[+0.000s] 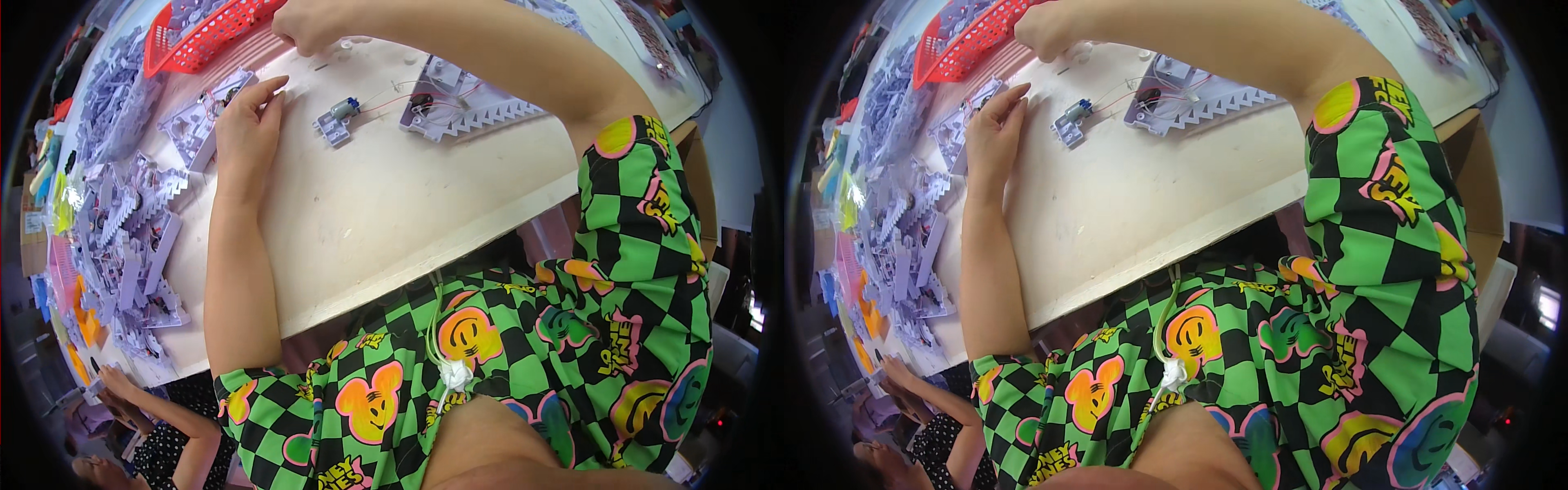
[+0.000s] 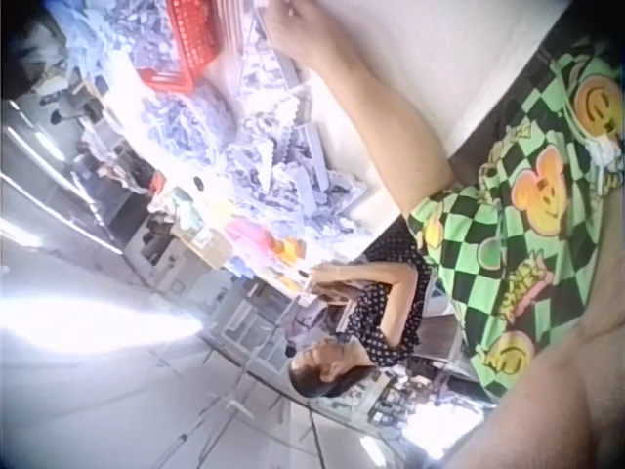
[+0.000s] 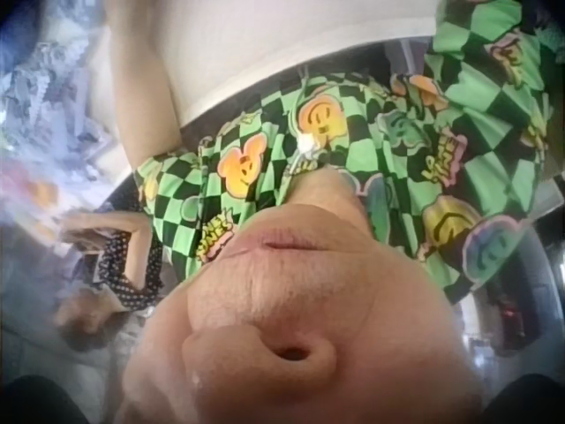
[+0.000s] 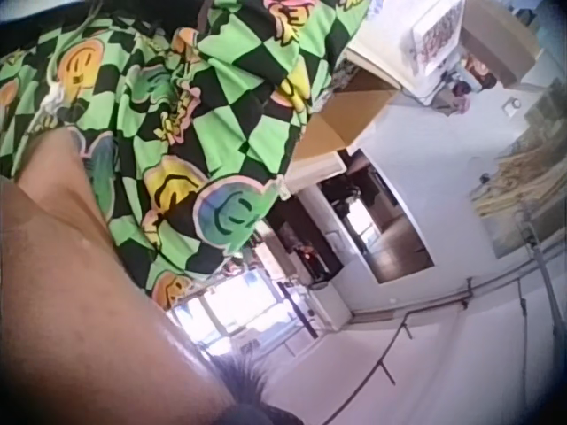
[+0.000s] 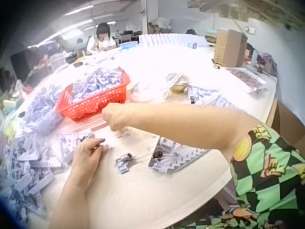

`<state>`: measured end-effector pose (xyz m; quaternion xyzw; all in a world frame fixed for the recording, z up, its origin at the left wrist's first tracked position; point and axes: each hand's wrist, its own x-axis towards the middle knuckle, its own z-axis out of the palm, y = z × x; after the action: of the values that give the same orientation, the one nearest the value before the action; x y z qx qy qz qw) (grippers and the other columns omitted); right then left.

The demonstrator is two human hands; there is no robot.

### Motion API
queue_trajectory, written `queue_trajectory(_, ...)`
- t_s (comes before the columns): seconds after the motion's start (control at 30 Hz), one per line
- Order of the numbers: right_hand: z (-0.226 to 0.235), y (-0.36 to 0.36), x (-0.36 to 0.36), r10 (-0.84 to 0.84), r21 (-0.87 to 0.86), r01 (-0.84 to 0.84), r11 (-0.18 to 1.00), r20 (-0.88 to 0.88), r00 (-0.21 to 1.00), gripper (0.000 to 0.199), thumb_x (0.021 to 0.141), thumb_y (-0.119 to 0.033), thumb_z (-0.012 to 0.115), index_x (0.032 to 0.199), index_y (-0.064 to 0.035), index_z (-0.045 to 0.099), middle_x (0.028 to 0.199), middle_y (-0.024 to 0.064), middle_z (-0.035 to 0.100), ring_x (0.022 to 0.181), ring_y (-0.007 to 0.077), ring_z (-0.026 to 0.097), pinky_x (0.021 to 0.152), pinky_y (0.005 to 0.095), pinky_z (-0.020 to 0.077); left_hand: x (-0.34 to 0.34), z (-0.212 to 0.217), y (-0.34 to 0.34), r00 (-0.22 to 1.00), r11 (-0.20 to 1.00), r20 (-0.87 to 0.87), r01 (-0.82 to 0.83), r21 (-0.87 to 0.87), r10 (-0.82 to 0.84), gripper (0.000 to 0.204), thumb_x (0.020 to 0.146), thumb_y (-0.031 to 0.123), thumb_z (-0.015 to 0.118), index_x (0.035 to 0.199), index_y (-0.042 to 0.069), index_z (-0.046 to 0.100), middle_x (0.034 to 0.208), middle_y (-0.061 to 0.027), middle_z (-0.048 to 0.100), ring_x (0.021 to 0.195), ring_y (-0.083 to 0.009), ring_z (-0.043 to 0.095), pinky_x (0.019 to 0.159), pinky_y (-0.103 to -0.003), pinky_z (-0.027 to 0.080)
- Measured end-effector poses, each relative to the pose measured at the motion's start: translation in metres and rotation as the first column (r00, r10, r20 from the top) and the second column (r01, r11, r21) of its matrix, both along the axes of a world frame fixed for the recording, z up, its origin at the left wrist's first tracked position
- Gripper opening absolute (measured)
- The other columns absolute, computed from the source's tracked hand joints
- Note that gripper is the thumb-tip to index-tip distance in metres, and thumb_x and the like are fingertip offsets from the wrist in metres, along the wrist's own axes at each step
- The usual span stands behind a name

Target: The person assembles small motors, small gears, electrical wires, and metal parts into plastic toy housings by hand on a workshop table.

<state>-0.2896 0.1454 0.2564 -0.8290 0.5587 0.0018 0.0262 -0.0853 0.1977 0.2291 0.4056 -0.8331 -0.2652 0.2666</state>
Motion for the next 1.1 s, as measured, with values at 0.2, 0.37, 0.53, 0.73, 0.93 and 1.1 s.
queue_trajectory(0.2, 0.037, 0.051, -0.034, -0.072, -0.087, 0.154, 0.984, 0.6, 0.797, 0.018, 0.065, -0.011, 0.069, 0.081, -0.0012, 0.07, 0.08, 0.0164, 0.069, 0.078, 0.0254, 0.067, 0.07, 0.034, 0.0528, -0.011, 0.013, 0.009, 0.991, 0.997, -0.113, 0.071, -0.036, -0.075, 0.025, 0.089, 0.011, 0.062, 0.113, 0.008, 0.068, 0.097, -0.0054, 0.071, 0.086, -0.0087, 0.064, 0.08, -0.024, 0.048)
queue_trajectory(0.37, 0.051, 0.117, -0.049, -0.083, -0.112, 0.249, 0.962, 0.749, 0.658, 0.019, 0.07, -0.008, 0.067, 0.086, 0.0006, 0.068, 0.078, 0.0127, 0.069, 0.073, 0.0188, 0.065, 0.067, 0.0304, 0.0516, -0.059, 0.032, 0.019, 0.947, 0.934, 0.071, 0.319, -0.16, -0.312, 0.023, 0.088, 0.013, 0.063, 0.11, 0.011, 0.07, 0.098, -0.007, 0.07, 0.081, -0.0149, 0.064, 0.077, -0.028, 0.05)
queue_trajectory(0.53, 0.051, 0.138, -0.044, -0.051, -0.09, 0.244, 0.966, 0.855, 0.517, 0.012, 0.078, -0.004, 0.062, 0.088, 0.002, 0.066, 0.076, 0.0059, 0.066, 0.068, 0.0099, 0.06, 0.065, 0.025, 0.0493, -0.098, 0.016, 0.002, 0.838, 0.776, 0.261, 0.544, -0.318, -0.48, 0.023, 0.083, 0.009, 0.061, 0.103, 0.014, 0.071, 0.094, -0.0104, 0.068, 0.085, -0.0288, 0.063, 0.074, -0.04, 0.05)
queue_trajectory(0.73, 0.04, 0.146, -0.042, -0.138, 0.082, 0.174, 0.981, 0.929, 0.343, 0.008, 0.086, -0.005, 0.062, 0.09, 0.0003, 0.065, 0.079, 0.0043, 0.066, 0.07, 0.0094, 0.06, 0.066, 0.0226, 0.05, -0.103, 0.001, -0.015, 0.768, 0.697, 0.499, 0.61, -0.377, -0.402, 0.026, 0.085, 0.005, 0.057, 0.106, 0.013, 0.07, 0.097, -0.008, 0.069, 0.085, -0.0251, 0.064, 0.077, -0.036, 0.049)
queue_trajectory(0.93, 0.03, 0.154, -0.005, -0.13, 0.125, 0.041, 0.991, 0.892, 0.434, 0.009, 0.086, -0.004, 0.06, 0.089, 0.0041, 0.065, 0.08, 0.0081, 0.065, 0.073, 0.0131, 0.063, 0.067, 0.0254, 0.0524, -0.012, 0.023, -0.012, 0.972, 0.98, -0.127, 0.198, -0.002, -0.197, 0.027, 0.091, 0.016, 0.06, 0.112, -0.001, 0.066, 0.091, -0.004, 0.069, 0.081, -0.0082, 0.057, 0.072, -0.023, 0.045)
queue_trajectory(1.1, 0.003, 0.148, 0.017, 0.109, -0.175, 0.025, 0.984, 0.714, 0.692, 0.01, 0.08, -0.006, 0.065, 0.086, 0.0002, 0.069, 0.088, 0.0152, 0.065, 0.08, 0.0279, 0.064, 0.075, 0.0342, 0.0502, 0.023, 0.009, 0.013, 0.969, 0.936, -0.238, 0.025, 0.351, 0.063, 0.025, 0.092, 0.017, 0.061, 0.11, 0.002, 0.068, 0.092, 0.0002, 0.068, 0.074, -0.0042, 0.051, 0.068, -0.02, 0.043)
